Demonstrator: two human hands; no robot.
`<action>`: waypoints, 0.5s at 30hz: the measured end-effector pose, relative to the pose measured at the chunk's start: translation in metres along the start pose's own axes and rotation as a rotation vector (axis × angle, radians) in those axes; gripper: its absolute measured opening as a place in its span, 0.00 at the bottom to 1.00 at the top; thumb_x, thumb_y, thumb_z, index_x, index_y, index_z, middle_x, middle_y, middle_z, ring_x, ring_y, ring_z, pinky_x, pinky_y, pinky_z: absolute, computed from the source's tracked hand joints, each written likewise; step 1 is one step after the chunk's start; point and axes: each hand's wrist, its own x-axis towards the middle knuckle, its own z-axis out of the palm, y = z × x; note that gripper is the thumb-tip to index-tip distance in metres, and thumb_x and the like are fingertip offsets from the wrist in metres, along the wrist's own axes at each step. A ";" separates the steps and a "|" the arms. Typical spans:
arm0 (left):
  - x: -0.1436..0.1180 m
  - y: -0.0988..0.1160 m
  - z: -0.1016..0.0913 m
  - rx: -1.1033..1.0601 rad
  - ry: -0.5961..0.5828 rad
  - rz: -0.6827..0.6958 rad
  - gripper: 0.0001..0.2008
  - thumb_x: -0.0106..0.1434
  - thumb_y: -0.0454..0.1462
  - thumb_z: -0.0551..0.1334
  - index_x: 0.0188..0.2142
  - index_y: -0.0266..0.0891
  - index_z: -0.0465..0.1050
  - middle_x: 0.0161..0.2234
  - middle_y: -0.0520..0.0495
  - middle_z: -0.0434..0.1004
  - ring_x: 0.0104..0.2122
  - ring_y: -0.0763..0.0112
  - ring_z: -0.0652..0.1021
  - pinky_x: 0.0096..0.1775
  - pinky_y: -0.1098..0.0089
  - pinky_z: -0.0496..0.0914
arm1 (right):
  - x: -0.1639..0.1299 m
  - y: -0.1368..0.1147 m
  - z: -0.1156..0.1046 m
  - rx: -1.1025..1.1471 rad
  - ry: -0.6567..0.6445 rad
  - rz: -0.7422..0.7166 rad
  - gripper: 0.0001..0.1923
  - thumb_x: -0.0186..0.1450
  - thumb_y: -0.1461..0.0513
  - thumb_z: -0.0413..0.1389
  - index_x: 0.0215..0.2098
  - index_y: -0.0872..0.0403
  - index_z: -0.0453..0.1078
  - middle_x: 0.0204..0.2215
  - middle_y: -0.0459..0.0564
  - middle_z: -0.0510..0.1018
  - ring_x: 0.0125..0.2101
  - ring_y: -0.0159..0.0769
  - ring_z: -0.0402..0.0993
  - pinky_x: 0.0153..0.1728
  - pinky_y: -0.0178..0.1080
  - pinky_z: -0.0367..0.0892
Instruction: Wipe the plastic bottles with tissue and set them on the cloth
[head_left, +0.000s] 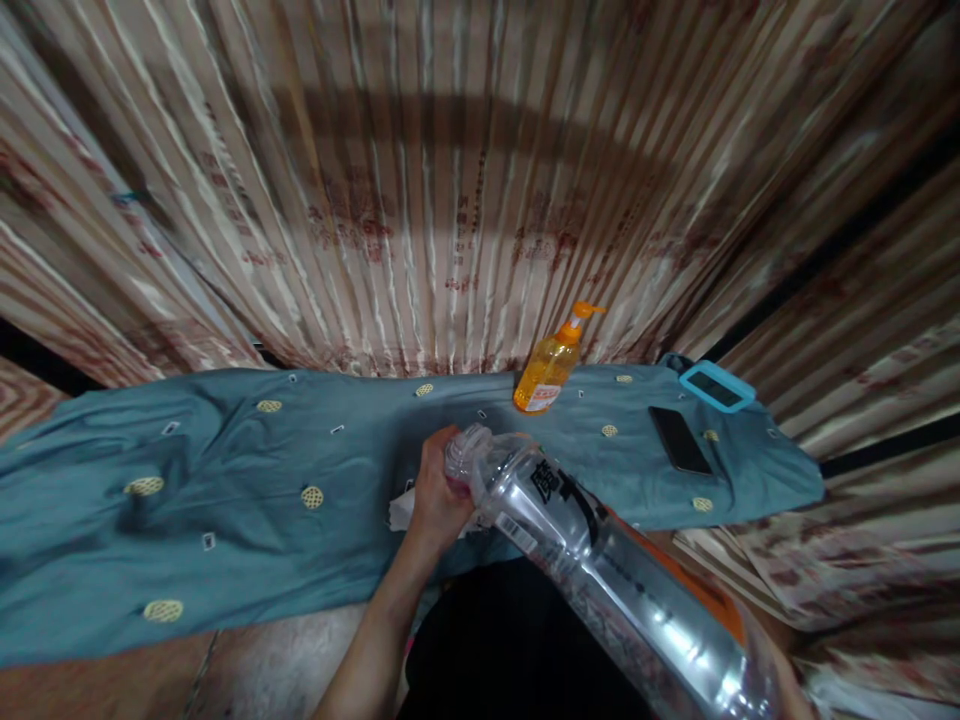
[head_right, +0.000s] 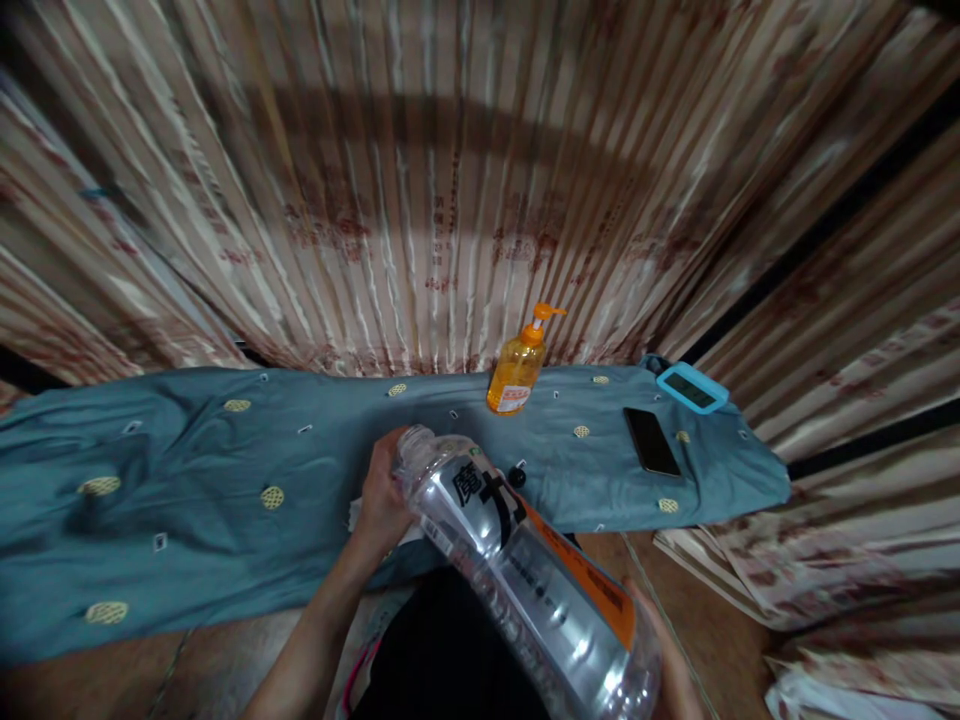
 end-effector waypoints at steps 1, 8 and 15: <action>0.000 0.001 0.000 0.003 -0.002 -0.006 0.37 0.55 0.41 0.77 0.62 0.43 0.69 0.55 0.39 0.81 0.54 0.51 0.84 0.57 0.52 0.79 | 0.007 0.005 0.000 -0.007 0.007 0.002 0.56 0.43 0.33 0.73 0.68 0.34 0.72 0.58 0.46 0.85 0.62 0.68 0.80 0.50 0.58 0.86; -0.001 0.007 -0.002 0.025 -0.010 -0.011 0.35 0.57 0.41 0.77 0.62 0.44 0.69 0.54 0.41 0.81 0.53 0.53 0.84 0.55 0.53 0.79 | 0.012 0.026 -0.023 -0.012 0.051 0.133 0.44 0.50 0.39 0.71 0.64 0.33 0.76 0.59 0.49 0.84 0.63 0.68 0.79 0.50 0.63 0.84; -0.006 0.006 -0.004 0.031 -0.024 -0.039 0.32 0.61 0.47 0.76 0.61 0.45 0.70 0.54 0.40 0.79 0.52 0.53 0.83 0.54 0.52 0.80 | 0.020 0.013 -0.019 -0.037 0.028 0.204 0.46 0.48 0.43 0.75 0.65 0.32 0.75 0.63 0.49 0.82 0.65 0.73 0.76 0.47 0.64 0.84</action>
